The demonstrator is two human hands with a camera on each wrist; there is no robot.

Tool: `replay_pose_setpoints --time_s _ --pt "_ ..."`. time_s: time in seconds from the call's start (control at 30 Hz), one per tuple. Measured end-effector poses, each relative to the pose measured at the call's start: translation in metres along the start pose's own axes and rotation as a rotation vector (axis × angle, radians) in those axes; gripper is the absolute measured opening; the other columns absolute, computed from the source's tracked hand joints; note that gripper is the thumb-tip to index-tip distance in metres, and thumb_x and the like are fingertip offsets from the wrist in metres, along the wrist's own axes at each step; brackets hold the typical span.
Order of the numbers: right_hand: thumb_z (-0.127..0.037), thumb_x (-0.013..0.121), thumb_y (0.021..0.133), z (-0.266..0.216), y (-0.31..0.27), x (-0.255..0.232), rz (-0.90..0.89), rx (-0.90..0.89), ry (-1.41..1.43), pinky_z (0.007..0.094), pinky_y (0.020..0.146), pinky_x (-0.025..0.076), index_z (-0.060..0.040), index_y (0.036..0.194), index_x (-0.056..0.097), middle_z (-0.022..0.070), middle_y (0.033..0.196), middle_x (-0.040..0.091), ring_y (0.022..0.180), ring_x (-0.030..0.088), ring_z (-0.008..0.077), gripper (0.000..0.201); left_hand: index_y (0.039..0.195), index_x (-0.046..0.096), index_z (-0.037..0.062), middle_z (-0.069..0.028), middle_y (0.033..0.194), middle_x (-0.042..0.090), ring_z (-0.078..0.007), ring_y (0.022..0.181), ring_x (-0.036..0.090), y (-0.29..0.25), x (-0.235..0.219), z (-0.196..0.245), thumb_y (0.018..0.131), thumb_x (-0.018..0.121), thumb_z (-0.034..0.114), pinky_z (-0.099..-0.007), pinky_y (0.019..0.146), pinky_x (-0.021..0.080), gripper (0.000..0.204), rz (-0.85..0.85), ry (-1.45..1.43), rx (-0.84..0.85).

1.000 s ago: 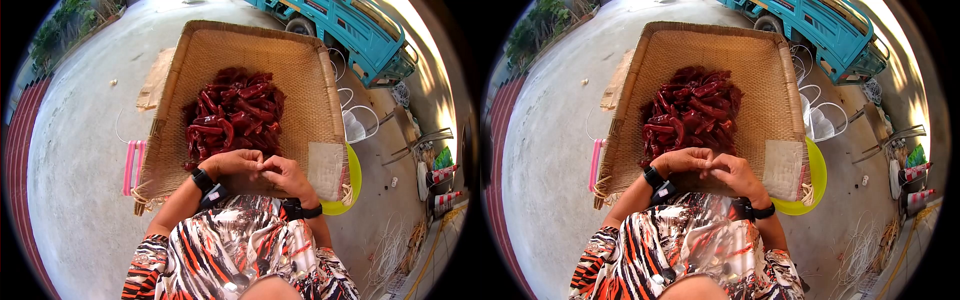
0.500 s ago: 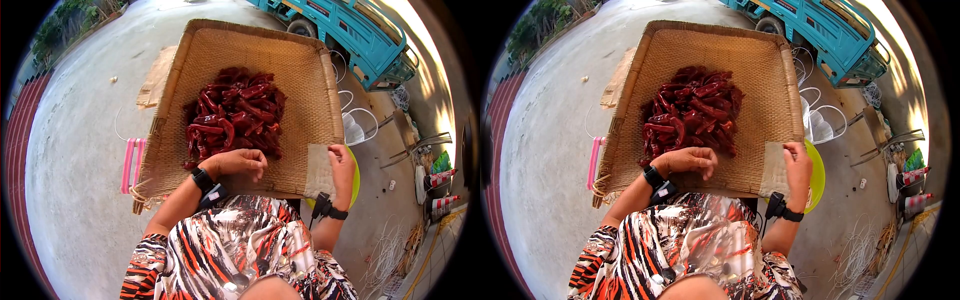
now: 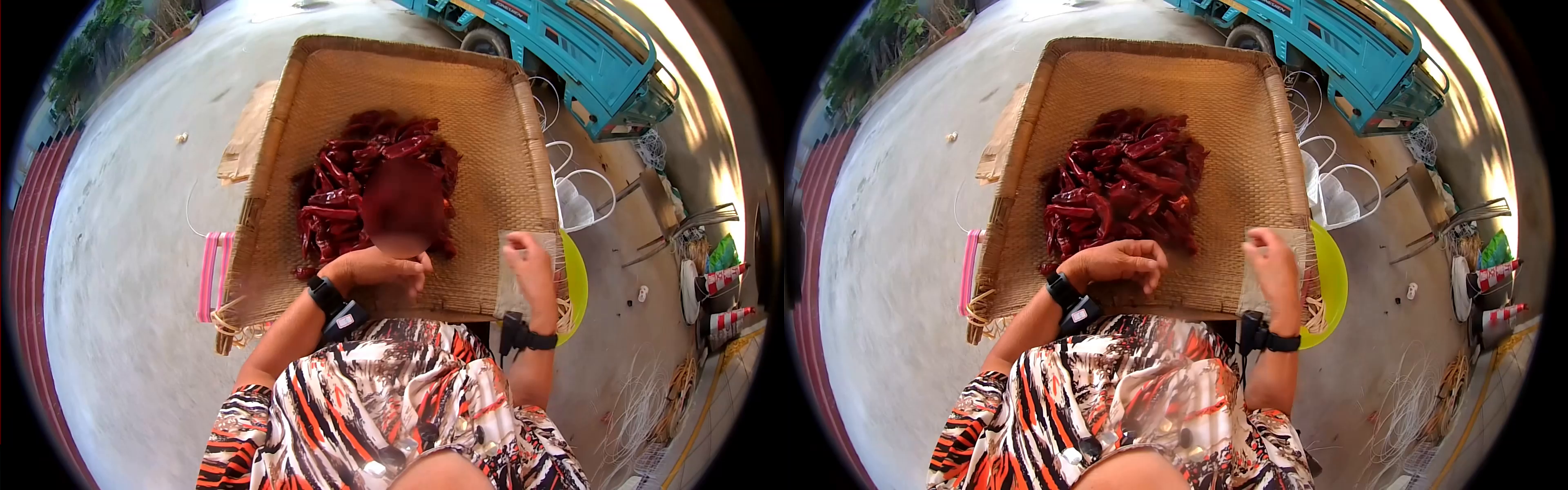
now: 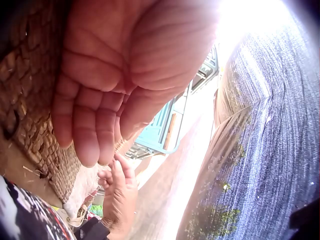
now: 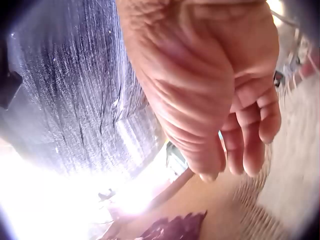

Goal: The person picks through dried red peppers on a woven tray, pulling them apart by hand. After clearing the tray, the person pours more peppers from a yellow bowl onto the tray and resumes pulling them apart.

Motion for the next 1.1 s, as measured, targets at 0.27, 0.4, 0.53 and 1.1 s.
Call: replay_pose_setpoints --time_s 0.27,0.4,0.53,1.1 --pt "-0.019 0.070 0.082 -0.041 0.003 0.092 -0.153 -0.190 -0.138 0.0388 0.079 0.051 -0.0069 0.101 0.062 0.0117 0.102 0.067 0.093 0.066 0.0298 0.024 0.115 0.052 0.0045 -0.0050 0.093 0.066 -0.0123 0.083 0.065 0.001 0.005 0.003 0.101 0.055 0.020 -0.0271 0.078 0.055 0.021 -0.021 -0.024 0.001" --pt "-0.014 0.067 0.082 -0.051 -0.001 0.078 -0.177 -0.120 -0.039 0.0369 0.075 0.052 -0.0053 0.099 0.062 0.0110 0.097 0.068 0.087 0.067 0.0267 0.020 0.113 0.053 0.0056 -0.0040 0.091 0.066 -0.0112 0.083 0.065 0.000 0.006 0.003 0.100 0.056 0.021 -0.0263 0.078 0.054 0.020 -0.009 -0.015 0.013" --pt "-0.006 0.067 0.081 -0.050 -0.010 0.053 -0.084 -0.085 0.160 0.0306 0.068 0.051 -0.0039 0.095 0.063 0.0070 0.088 0.066 0.073 0.064 0.0160 0.015 0.112 0.053 0.0058 -0.0037 0.091 0.066 -0.0112 0.082 0.065 0.000 0.006 0.005 0.100 0.057 0.025 -0.0258 0.077 0.054 0.023 -0.003 -0.007 0.014" --pt "-0.007 0.066 0.090 -0.073 -0.026 0.107 -0.447 -0.108 0.626 0.0267 0.077 0.050 -0.0038 0.098 0.061 0.0008 0.090 0.065 0.083 0.060 0.0089 0.010 0.110 0.056 0.0051 -0.0018 0.092 0.065 -0.0103 0.081 0.064 -0.003 0.006 0.007 0.098 0.060 0.024 -0.0264 0.078 0.053 0.023 -0.041 0.020 0.051"
Point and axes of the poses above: each hand's wrist, its own y-axis towards the middle knuckle, its own x-axis out of the palm, z = x × y, the point moved 8 cm from there along y, towards the middle knuckle
